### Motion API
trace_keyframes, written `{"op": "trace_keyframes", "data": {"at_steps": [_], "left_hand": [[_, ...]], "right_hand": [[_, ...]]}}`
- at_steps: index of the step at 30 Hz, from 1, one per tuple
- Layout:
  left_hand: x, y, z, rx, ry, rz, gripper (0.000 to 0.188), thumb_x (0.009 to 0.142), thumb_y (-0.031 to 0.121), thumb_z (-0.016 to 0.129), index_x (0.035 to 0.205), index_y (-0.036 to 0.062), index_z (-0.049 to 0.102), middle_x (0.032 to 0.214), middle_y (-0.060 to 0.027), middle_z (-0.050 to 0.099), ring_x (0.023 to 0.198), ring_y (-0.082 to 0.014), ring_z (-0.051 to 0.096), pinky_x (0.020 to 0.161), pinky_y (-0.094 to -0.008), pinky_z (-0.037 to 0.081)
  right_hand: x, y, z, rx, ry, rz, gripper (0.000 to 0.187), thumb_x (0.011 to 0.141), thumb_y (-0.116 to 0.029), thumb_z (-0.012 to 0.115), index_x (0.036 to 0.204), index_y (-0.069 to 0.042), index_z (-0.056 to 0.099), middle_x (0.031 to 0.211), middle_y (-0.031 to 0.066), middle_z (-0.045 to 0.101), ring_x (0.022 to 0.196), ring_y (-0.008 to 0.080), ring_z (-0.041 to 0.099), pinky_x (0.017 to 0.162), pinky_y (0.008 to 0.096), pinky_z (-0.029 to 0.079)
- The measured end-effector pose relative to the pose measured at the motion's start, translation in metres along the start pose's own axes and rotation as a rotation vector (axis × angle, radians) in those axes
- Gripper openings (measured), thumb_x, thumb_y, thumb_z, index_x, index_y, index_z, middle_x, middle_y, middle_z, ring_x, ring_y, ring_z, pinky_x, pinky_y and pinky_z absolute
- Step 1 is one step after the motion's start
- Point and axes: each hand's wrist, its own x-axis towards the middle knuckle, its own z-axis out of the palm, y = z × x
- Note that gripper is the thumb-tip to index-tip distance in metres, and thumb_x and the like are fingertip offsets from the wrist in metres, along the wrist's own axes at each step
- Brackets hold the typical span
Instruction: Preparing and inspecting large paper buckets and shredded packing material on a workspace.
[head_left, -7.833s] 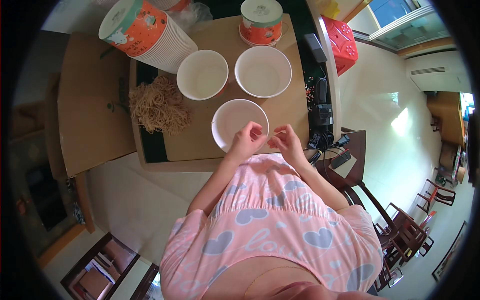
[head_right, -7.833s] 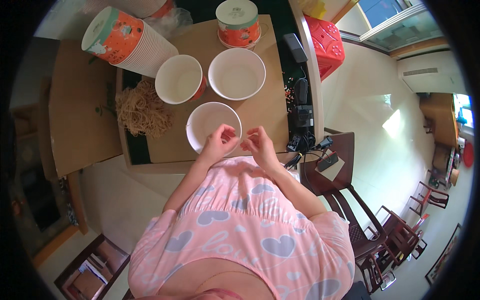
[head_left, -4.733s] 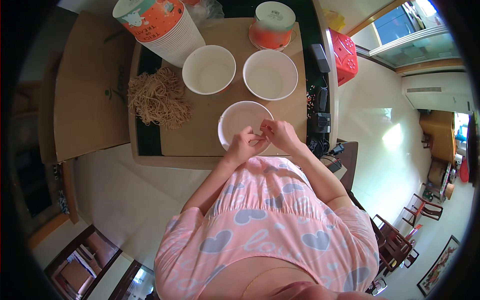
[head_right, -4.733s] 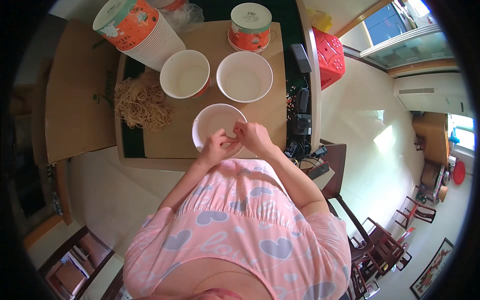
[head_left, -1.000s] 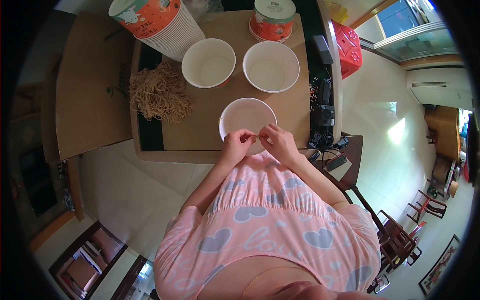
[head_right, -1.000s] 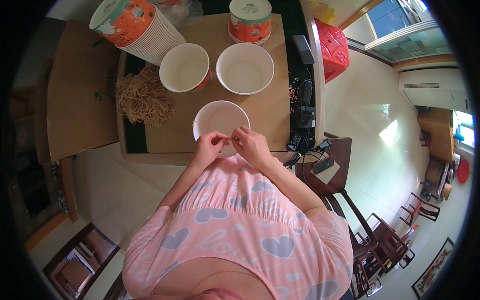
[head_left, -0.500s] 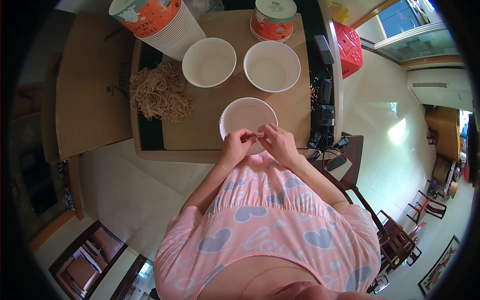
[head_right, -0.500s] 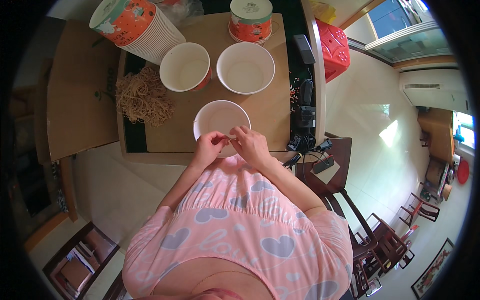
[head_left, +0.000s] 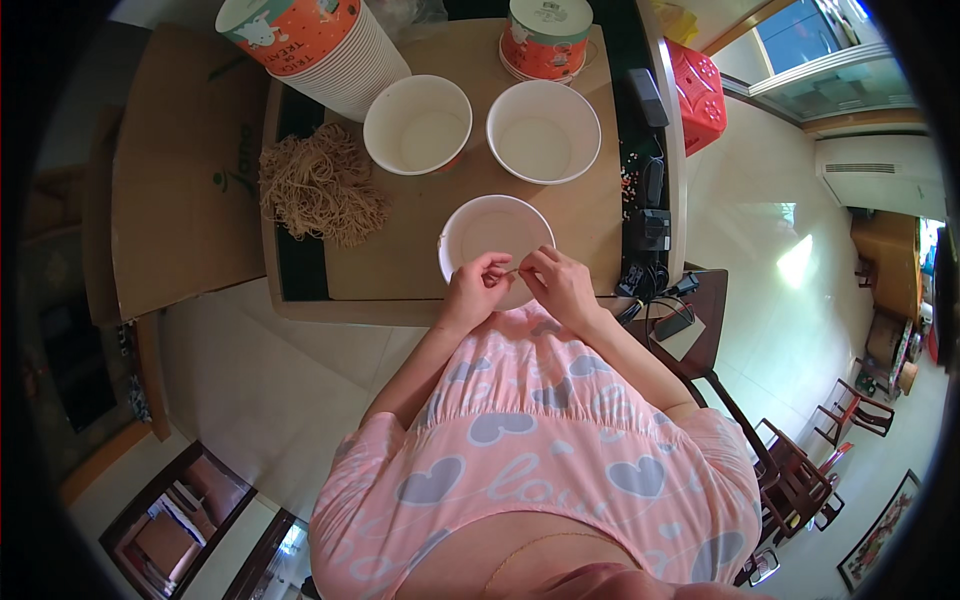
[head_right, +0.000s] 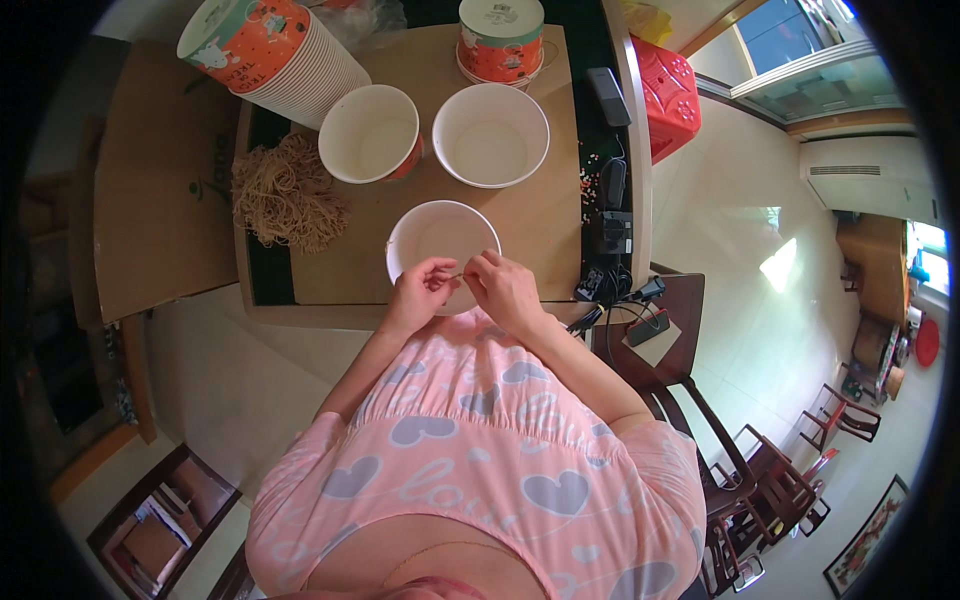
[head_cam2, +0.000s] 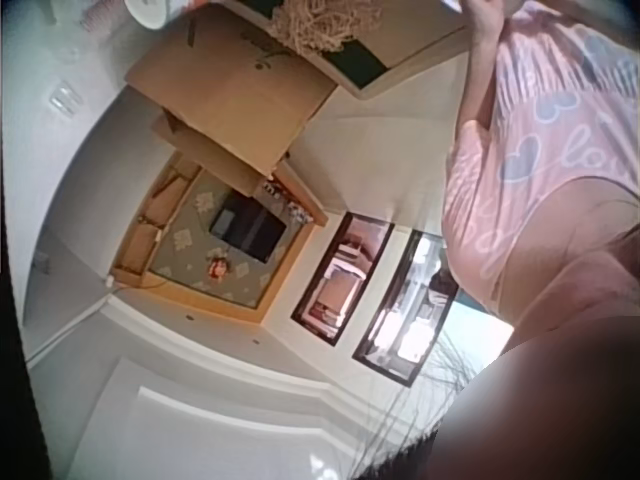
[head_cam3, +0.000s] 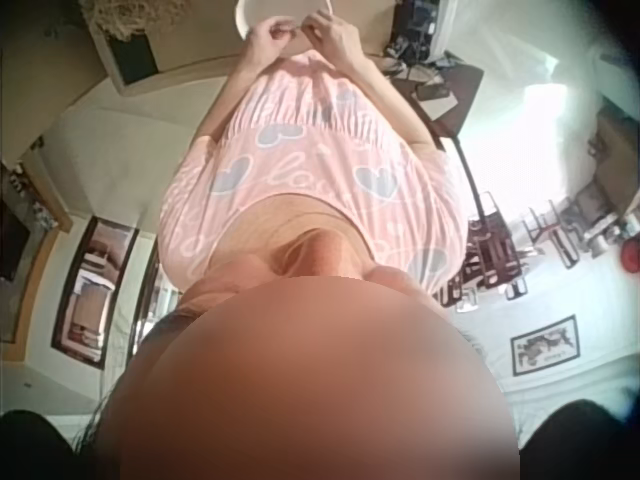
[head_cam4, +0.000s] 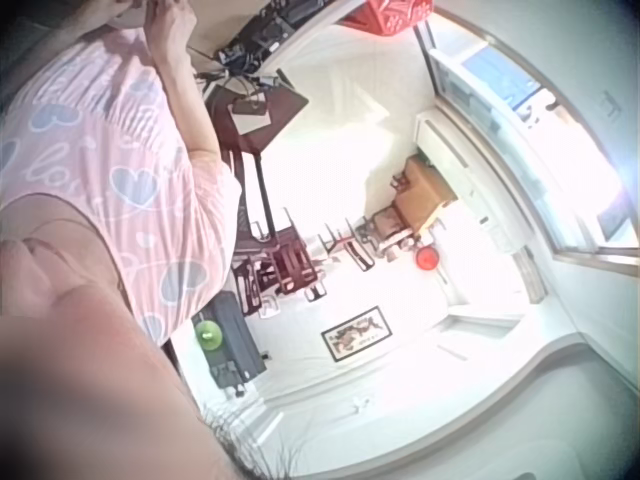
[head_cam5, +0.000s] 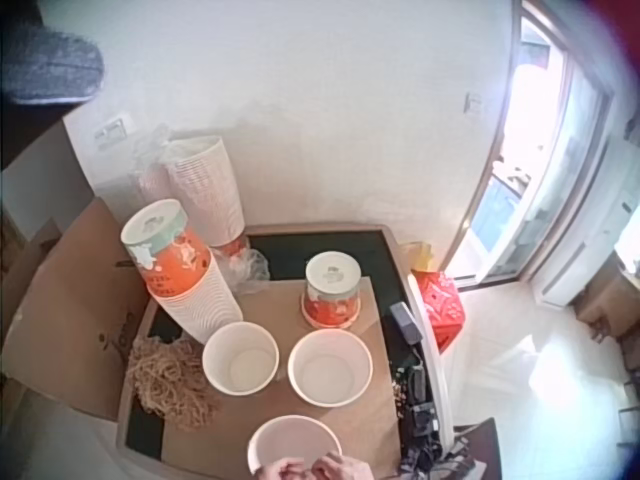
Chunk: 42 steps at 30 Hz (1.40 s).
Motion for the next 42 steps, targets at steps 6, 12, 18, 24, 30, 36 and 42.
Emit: {"op": "trace_keyframes", "data": {"at_steps": [6,12,18,24,30,36,42], "left_hand": [[0.002,0.003,0.005,0.041,0.003,0.078,0.011,0.082,0.006,0.066,0.091,-0.0016,0.065,0.078,-0.0082,0.069,0.071,-0.0131,0.066,0.065,-0.0255,0.052],[0.001,0.002,-0.001,0.131,0.015,0.058,0.01,0.081,0.006,0.067,0.088,-0.0006,0.065,0.076,-0.0078,0.068,0.068,-0.0124,0.065,0.063,-0.0255,0.051],[0.002,-0.004,-0.009,0.028,0.026,0.067,0.01,0.081,0.007,0.068,0.088,-0.0003,0.065,0.073,-0.0049,0.067,0.067,-0.009,0.063,0.062,-0.0241,0.05],[-0.002,0.013,-0.006,0.012,-0.039,0.079,0.01,0.084,0.007,0.066,0.089,-0.002,0.065,0.074,-0.0051,0.068,0.067,-0.0079,0.062,0.062,-0.0232,0.049],[-0.012,0.037,-0.007,-0.054,-0.065,0.068,0.008,0.086,0.005,0.064,0.089,-0.0029,0.064,0.077,-0.0045,0.067,0.071,-0.0068,0.062,0.065,-0.0216,0.049],[-0.02,0.052,-0.007,-0.021,-0.028,0.075,0.007,0.085,0.004,0.065,0.091,0.0004,0.064,0.077,-0.0026,0.064,0.067,-0.0073,0.059,0.061,-0.0224,0.048],[-0.02,0.063,-0.003,0.257,0.048,0.295,0.011,0.083,0.004,0.064,0.094,0.0012,0.063,0.079,-0.0085,0.06,0.061,-0.0188,0.059,0.057,-0.0293,0.047]], "right_hand": [[-0.001,0.002,0.0,0.023,0.015,-0.024,0.006,0.081,-0.01,0.064,0.086,-0.007,0.062,0.084,0.009,0.062,0.075,0.0296,0.063,0.065,0.0372,0.051],[-0.001,0.002,-0.003,0.051,0.025,0.016,0.006,0.082,-0.01,0.062,0.087,-0.007,0.061,0.084,0.0098,0.061,0.074,0.0307,0.062,0.063,0.0382,0.05],[0.0,0.009,-0.014,0.117,0.06,0.062,0.006,0.083,-0.009,0.062,0.087,-0.006,0.059,0.084,0.0105,0.061,0.071,0.0316,0.062,0.061,0.0384,0.05],[0.0,-0.001,-0.013,0.143,0.05,0.04,0.01,0.082,-0.011,0.064,0.091,-0.007,0.061,0.086,0.0103,0.063,0.073,0.0301,0.064,0.063,0.0365,0.051],[-0.002,-0.012,-0.019,0.211,0.046,-0.047,0.016,0.082,-0.008,0.066,0.098,-0.006,0.064,0.085,0.0092,0.065,0.07,0.0236,0.063,0.059,0.0306,0.049],[-0.001,-0.019,-0.025,0.236,0.058,0.008,0.011,0.082,-0.009,0.065,0.092,-0.006,0.062,0.084,0.009,0.066,0.076,0.0279,0.065,0.065,0.035,0.052],[-0.002,-0.013,-0.022,0.236,0.076,-0.049,0.01,0.081,-0.005,0.066,0.09,-0.004,0.064,0.083,0.0084,0.065,0.069,0.0227,0.062,0.056,0.0294,0.047]]}}
